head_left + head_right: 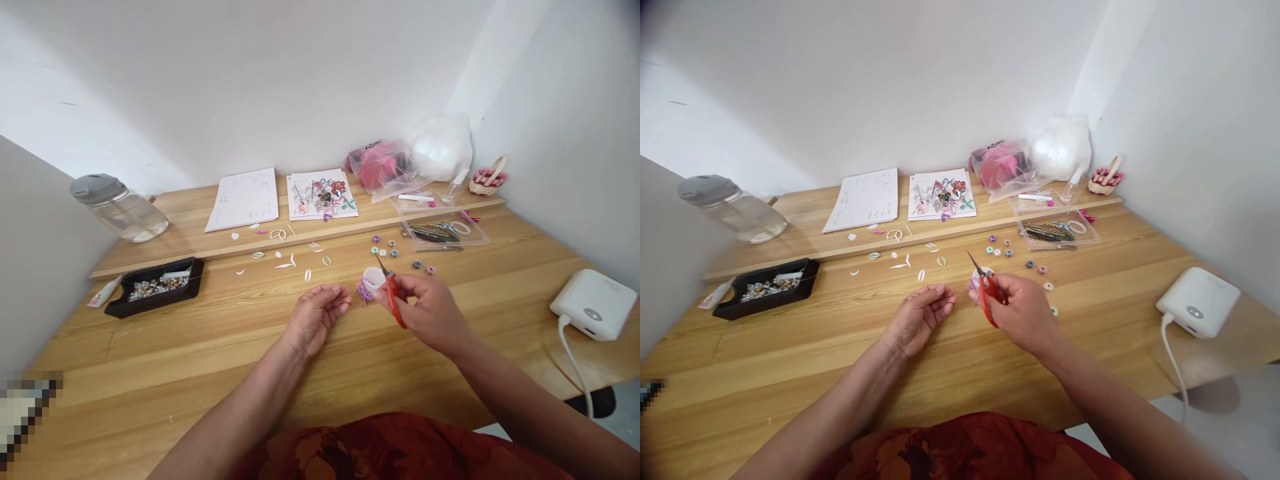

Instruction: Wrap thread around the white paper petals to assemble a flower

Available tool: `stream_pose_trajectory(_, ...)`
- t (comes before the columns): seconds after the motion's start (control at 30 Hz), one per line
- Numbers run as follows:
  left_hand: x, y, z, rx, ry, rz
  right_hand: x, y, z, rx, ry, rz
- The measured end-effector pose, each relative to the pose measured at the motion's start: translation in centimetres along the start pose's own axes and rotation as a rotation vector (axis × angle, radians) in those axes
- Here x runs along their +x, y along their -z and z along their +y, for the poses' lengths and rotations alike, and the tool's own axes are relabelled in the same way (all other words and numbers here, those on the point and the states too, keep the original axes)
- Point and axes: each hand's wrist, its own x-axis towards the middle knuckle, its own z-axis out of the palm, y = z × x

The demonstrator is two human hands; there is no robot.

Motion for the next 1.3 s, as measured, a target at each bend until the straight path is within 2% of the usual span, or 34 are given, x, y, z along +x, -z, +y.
stream_pose_trajectory(0.1, 0.0, 0.1, 0.1, -0.034, 0.028, -0.023, -0.6, -1.9, -0.1, 0.252, -0.199, -0.262)
stream_pose_trajectory(0.2, 0.0, 0.2, 0.2, -0.062, 0.051, -0.066, -0.4, -3.4, 0.6, 0.384, -0.327, -0.324)
stream_pose_trajectory(0.37, -0.1, 0.5, 0.0, -0.059, 0.071, -0.130, 0.6, -4.0, 1.0, 0.505, -0.397, -0.246)
stream_pose_trajectory(0.6, -0.2, 0.4, -0.1, -0.038, 0.102, -0.073, 0.6, -4.8, 1.6, 0.682, -0.404, -0.142)
stream_pose_trajectory(0.93, -0.5, 0.3, 0.1, -0.001, 0.133, -0.085, 0.7, -5.6, 1.9, 0.697, -0.433, -0.051)
stream_pose_trajectory(1.3, -0.7, 0.3, 0.1, -0.025, 0.155, -0.094, 0.6, -5.8, 1.9, 0.662, -0.460, -0.016)
